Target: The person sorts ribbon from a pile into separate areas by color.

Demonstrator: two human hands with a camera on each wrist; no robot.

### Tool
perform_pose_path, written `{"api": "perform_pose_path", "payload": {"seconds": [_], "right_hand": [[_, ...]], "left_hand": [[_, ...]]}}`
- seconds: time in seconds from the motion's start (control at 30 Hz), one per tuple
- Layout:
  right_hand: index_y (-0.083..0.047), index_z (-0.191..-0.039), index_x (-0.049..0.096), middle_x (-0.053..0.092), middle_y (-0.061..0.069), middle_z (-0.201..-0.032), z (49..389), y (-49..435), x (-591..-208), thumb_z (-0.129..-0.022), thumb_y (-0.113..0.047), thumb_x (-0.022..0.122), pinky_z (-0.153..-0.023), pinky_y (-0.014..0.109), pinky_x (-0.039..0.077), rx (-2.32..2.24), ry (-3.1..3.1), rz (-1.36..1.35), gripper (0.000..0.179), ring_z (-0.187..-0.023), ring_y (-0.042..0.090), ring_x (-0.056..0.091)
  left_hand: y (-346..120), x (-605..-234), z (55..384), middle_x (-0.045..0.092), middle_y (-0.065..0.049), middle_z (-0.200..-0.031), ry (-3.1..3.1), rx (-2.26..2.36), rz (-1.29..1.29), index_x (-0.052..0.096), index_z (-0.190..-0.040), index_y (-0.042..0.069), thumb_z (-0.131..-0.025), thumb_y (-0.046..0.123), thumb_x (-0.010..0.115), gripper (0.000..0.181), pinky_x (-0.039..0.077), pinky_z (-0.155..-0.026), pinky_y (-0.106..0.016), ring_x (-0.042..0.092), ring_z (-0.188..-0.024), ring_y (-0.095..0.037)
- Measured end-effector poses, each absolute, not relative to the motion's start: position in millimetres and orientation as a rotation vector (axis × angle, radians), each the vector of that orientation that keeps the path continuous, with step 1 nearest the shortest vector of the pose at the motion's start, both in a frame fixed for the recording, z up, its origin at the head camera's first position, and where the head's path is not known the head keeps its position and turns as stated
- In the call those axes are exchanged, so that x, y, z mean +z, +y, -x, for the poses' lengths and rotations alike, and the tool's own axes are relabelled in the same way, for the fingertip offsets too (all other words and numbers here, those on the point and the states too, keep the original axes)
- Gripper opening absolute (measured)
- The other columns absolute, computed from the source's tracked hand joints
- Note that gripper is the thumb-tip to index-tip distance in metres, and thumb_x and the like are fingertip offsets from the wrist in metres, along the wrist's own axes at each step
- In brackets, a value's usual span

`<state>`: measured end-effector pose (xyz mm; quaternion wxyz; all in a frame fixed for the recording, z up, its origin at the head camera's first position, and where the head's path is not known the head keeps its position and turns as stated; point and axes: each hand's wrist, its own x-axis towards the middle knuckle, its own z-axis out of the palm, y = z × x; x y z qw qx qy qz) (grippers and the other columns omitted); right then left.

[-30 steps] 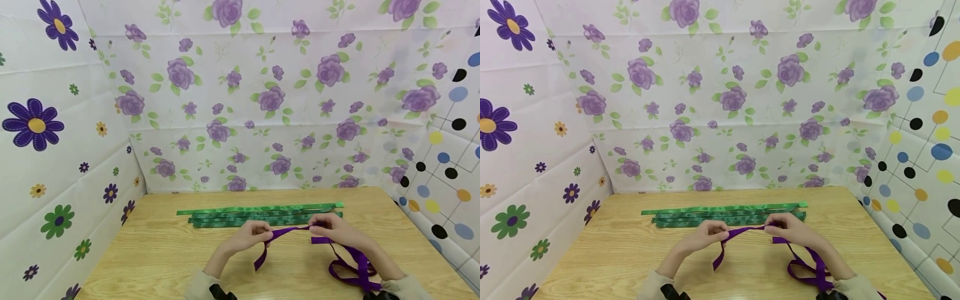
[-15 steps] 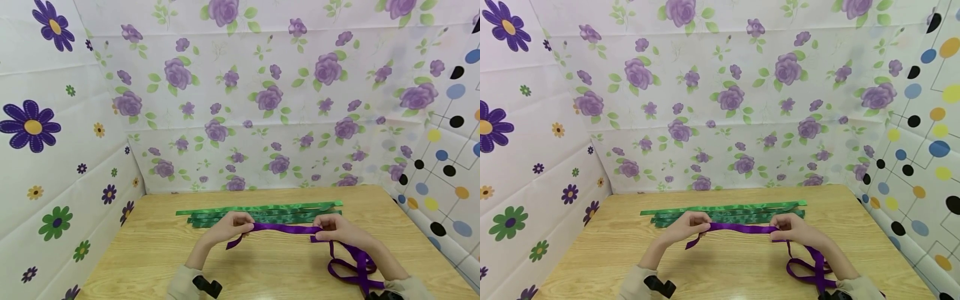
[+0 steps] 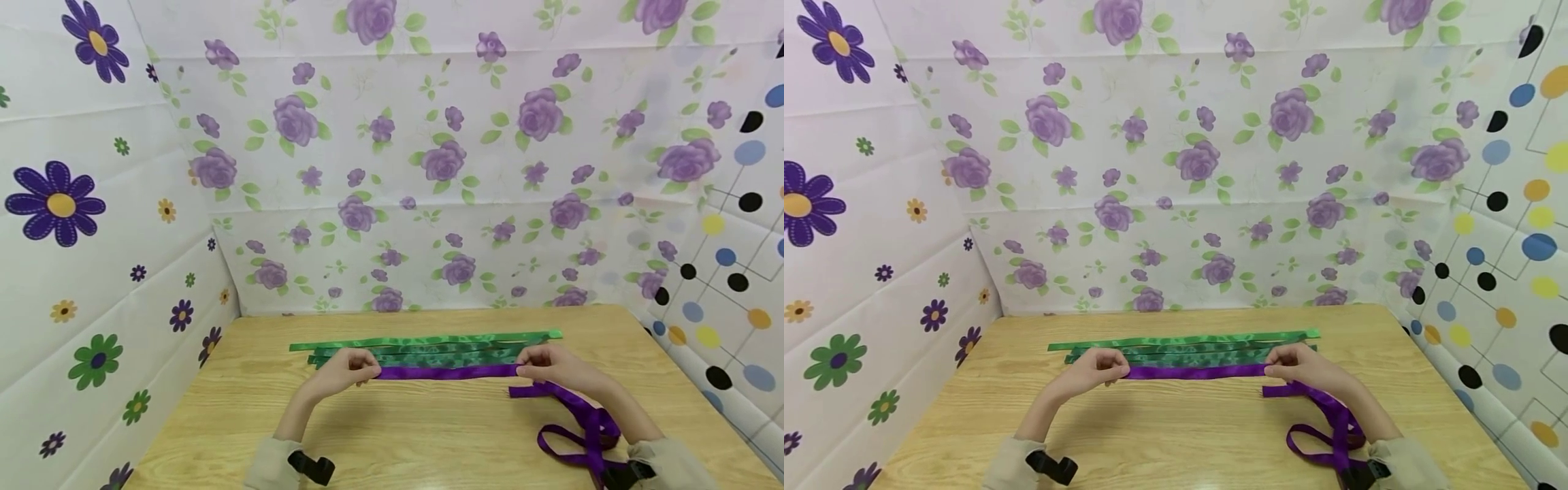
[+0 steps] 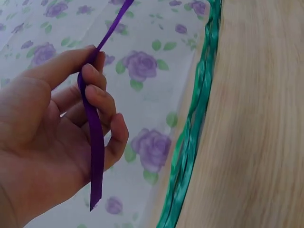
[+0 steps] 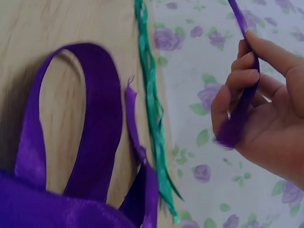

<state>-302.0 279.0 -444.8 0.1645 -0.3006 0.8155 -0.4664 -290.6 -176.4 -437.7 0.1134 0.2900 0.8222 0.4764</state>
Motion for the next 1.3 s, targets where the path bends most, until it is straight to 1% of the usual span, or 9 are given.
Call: {"api": "perform_pose_path", "payload": {"seconds": [0.13, 0.37, 0.5, 0.57, 0.7, 0.87, 1.0, 1.1, 1.3], "right_hand": [[-0.004, -0.103, 0.064, 0.056, 0.000, -0.081, 311.2, 280.8, -453.7, -0.098, -0.025, 0.057, -0.060, 0.034, 0.044, -1.285, 2.398, 0.823, 0.022, -0.067, 0.029, 0.046], [-0.004, -0.103, 0.065, 0.061, 0.008, -0.086, 323.8, 285.6, -465.9, -0.097, -0.026, 0.059, -0.068, 0.034, 0.050, -1.267, 2.445, 0.723, 0.023, -0.072, 0.025, 0.055], [-0.001, -0.104, 0.065, 0.062, 0.018, -0.089, 328.6, 290.4, -474.4, -0.097, -0.022, 0.058, -0.067, 0.032, 0.052, -1.264, 2.466, 0.723, 0.023, -0.074, 0.021, 0.058], [0.001, -0.103, 0.065, 0.062, 0.018, -0.089, 330.5, 292.8, -479.0, -0.097, -0.019, 0.058, -0.063, 0.029, 0.049, -1.266, 2.472, 0.732, 0.022, -0.071, 0.014, 0.055], [0.000, -0.102, 0.065, 0.062, 0.015, -0.087, 333.7, 298.0, -487.0, -0.098, -0.017, 0.057, -0.059, 0.025, 0.042, -1.244, 2.491, 0.720, 0.020, -0.067, 0.006, 0.047], [0.002, -0.102, 0.063, 0.064, 0.015, -0.091, 335.2, 303.1, -495.0, -0.098, -0.020, 0.056, -0.065, 0.027, 0.050, -1.268, 2.416, 0.634, 0.024, -0.077, 0.015, 0.060], [0.008, -0.103, 0.062, 0.066, 0.016, -0.091, 333.3, 305.2, -498.9, -0.100, -0.016, 0.053, -0.069, 0.032, 0.056, -1.339, 2.291, 0.575, 0.026, -0.081, 0.024, 0.066], [0.009, -0.101, 0.062, 0.066, 0.014, -0.087, 330.3, 306.4, -499.2, -0.100, -0.015, 0.053, -0.067, 0.032, 0.056, -1.323, 2.269, 0.559, 0.026, -0.076, 0.022, 0.065], [0.007, -0.093, 0.065, 0.065, 0.011, -0.078, 326.8, 309.7, -498.9, -0.099, -0.017, 0.055, -0.060, 0.029, 0.052, -1.229, 2.335, 0.581, 0.026, -0.066, 0.016, 0.061]], "left_hand": [[-188.0, -442.8, 289.6, 0.061, -0.001, -0.076, 2.510, 1.318, -0.766, 0.069, -0.096, 0.006, -0.097, 0.021, 0.059, 0.018, 0.048, -0.059, -0.029, 0.050, -0.061, -0.007], [-197.2, -446.9, 286.4, 0.066, -0.021, -0.090, 2.570, 1.232, -0.674, 0.069, -0.098, 0.002, -0.096, 0.013, 0.060, 0.014, 0.051, -0.061, -0.031, 0.060, -0.073, -0.027], [-199.4, -452.4, 286.6, 0.067, -0.012, -0.085, 2.617, 1.154, -0.610, 0.069, -0.096, 0.002, -0.094, 0.010, 0.061, 0.011, 0.048, -0.060, -0.027, 0.059, -0.073, -0.021], [-200.6, -456.8, 286.8, 0.065, -0.006, -0.083, 2.633, 1.127, -0.575, 0.069, -0.096, 0.002, -0.094, 0.010, 0.062, 0.011, 0.045, -0.059, -0.023, 0.056, -0.072, -0.014], [-204.0, -466.8, 288.6, 0.064, -0.004, -0.082, 2.644, 1.135, -0.508, 0.070, -0.094, 0.002, -0.094, 0.010, 0.061, 0.012, 0.041, -0.058, -0.022, 0.049, -0.068, -0.009], [-210.7, -479.2, 292.7, 0.062, -0.001, -0.075, 2.696, 1.130, -0.467, 0.071, -0.090, 0.002, -0.095, 0.012, 0.061, 0.015, 0.035, -0.054, -0.022, 0.041, -0.062, -0.009], [-216.2, -488.4, 294.9, 0.053, 0.004, -0.064, 2.753, 1.127, -0.384, 0.071, -0.083, 0.003, -0.093, 0.015, 0.064, 0.017, 0.033, -0.052, -0.022, 0.038, -0.056, -0.008], [-218.1, -490.9, 294.5, 0.051, 0.004, -0.061, 2.785, 1.146, -0.324, 0.071, -0.078, 0.003, -0.091, 0.014, 0.067, 0.017, 0.032, -0.051, -0.022, 0.037, -0.055, -0.009], [-217.3, -488.1, 291.0, 0.058, 0.000, -0.066, 2.851, 1.116, -0.231, 0.071, -0.078, 0.002, -0.088, 0.007, 0.068, 0.011, 0.038, -0.053, -0.025, 0.044, -0.058, -0.011]]}}
